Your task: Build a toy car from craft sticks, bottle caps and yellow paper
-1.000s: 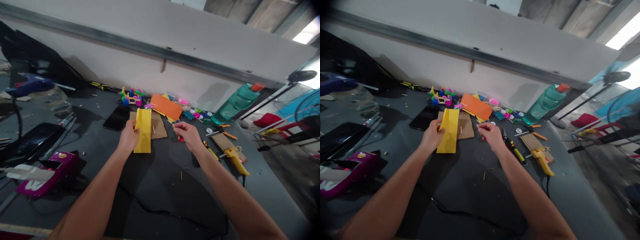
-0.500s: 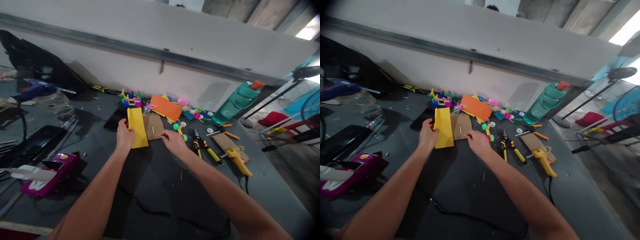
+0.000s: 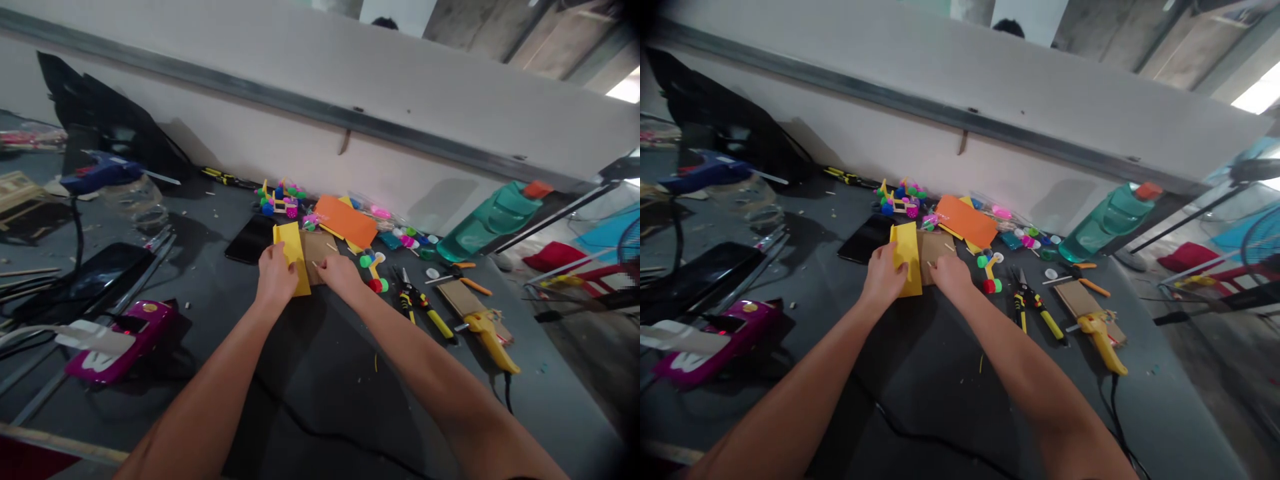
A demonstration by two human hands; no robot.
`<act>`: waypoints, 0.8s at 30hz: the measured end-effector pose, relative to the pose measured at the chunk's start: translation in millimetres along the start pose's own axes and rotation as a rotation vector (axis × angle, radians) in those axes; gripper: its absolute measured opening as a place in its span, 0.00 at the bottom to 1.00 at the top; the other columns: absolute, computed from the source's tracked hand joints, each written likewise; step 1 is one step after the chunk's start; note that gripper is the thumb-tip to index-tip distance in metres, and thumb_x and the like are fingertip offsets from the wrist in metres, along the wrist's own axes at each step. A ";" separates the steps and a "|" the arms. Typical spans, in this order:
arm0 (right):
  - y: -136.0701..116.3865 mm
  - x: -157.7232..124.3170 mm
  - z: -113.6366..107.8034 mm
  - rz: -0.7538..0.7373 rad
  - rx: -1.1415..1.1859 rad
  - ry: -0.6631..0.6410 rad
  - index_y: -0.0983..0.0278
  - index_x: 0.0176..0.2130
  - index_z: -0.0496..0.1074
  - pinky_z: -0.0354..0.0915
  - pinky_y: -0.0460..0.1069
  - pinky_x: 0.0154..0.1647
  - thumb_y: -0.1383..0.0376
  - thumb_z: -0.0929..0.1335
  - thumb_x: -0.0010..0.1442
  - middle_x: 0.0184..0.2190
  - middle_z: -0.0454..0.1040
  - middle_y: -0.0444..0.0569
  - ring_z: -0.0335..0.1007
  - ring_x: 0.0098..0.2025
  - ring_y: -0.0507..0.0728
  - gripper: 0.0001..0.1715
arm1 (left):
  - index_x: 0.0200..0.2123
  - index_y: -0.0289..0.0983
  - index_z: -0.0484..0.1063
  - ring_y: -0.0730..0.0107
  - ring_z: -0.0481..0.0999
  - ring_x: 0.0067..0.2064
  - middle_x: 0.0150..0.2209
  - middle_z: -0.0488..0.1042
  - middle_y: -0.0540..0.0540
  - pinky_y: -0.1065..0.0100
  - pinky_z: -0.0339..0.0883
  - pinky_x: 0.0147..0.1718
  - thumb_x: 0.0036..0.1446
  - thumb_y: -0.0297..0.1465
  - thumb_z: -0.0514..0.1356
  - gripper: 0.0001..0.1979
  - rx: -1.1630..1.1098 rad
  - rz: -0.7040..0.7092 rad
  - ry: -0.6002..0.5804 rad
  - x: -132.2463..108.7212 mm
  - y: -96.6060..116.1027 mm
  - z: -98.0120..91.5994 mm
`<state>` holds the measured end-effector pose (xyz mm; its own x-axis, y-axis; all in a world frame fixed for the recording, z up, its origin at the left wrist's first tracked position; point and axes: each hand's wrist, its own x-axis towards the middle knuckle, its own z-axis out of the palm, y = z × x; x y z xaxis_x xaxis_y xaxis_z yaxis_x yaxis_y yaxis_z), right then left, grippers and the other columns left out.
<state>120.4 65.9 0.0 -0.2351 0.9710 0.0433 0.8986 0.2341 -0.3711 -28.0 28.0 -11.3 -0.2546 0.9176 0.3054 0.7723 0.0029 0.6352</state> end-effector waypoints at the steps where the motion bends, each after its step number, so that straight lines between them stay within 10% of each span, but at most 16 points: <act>1: -0.9 -1.0 -1.4 0.005 0.022 0.003 0.64 0.22 0.73 0.62 0.49 0.33 0.64 0.68 0.51 0.26 0.76 0.55 0.73 0.34 0.60 0.08 | 0.55 0.30 0.61 0.51 0.64 0.55 0.51 0.65 0.33 0.54 0.60 0.55 0.52 0.25 0.56 0.25 0.012 0.008 0.005 -0.5 0.1 0.3; 7: 52.6 -16.4 -53.4 0.063 0.260 0.203 0.62 0.26 0.71 0.62 0.48 0.31 0.64 0.68 0.47 0.26 0.75 0.47 0.70 0.31 0.56 0.03 | 0.51 0.36 0.65 0.54 0.61 0.58 0.52 0.65 0.37 0.55 0.57 0.57 0.53 0.24 0.56 0.20 0.006 0.131 0.102 -10.8 14.6 -5.2; 12: 134.4 -31.6 -101.0 0.230 0.636 0.433 0.63 0.28 0.66 0.56 0.44 0.16 0.56 0.65 0.52 0.21 0.70 0.44 0.63 0.20 0.50 0.12 | 0.47 0.38 0.69 0.57 0.67 0.52 0.48 0.71 0.42 0.58 0.61 0.53 0.56 0.28 0.57 0.14 -0.086 0.328 -0.118 -21.1 66.2 -2.4; 16: 149.2 -42.7 -97.5 0.228 0.832 0.453 0.63 0.30 0.66 0.54 0.42 0.13 0.54 0.66 0.51 0.21 0.68 0.41 0.62 0.18 0.48 0.15 | 0.48 0.39 0.70 0.59 0.72 0.48 0.47 0.74 0.43 0.61 0.64 0.47 0.55 0.31 0.59 0.15 -0.211 0.363 -0.336 -8.9 104.3 33.5; 24: 139.5 -51.6 -88.0 0.129 0.967 0.343 0.65 0.35 0.71 0.61 0.43 0.17 0.58 0.70 0.47 0.22 0.72 0.43 0.69 0.22 0.51 0.15 | 0.37 0.38 0.76 0.59 0.73 0.45 0.41 0.78 0.43 0.59 0.60 0.48 0.52 0.33 0.62 0.09 -0.198 0.378 -0.317 17.3 121.3 108.1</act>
<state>290.5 52.8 27.6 0.0964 0.9831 0.1557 0.1920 0.1351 -0.9721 124.2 87.2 -5.6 0.2324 0.9153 0.3289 0.6438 -0.3983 0.6534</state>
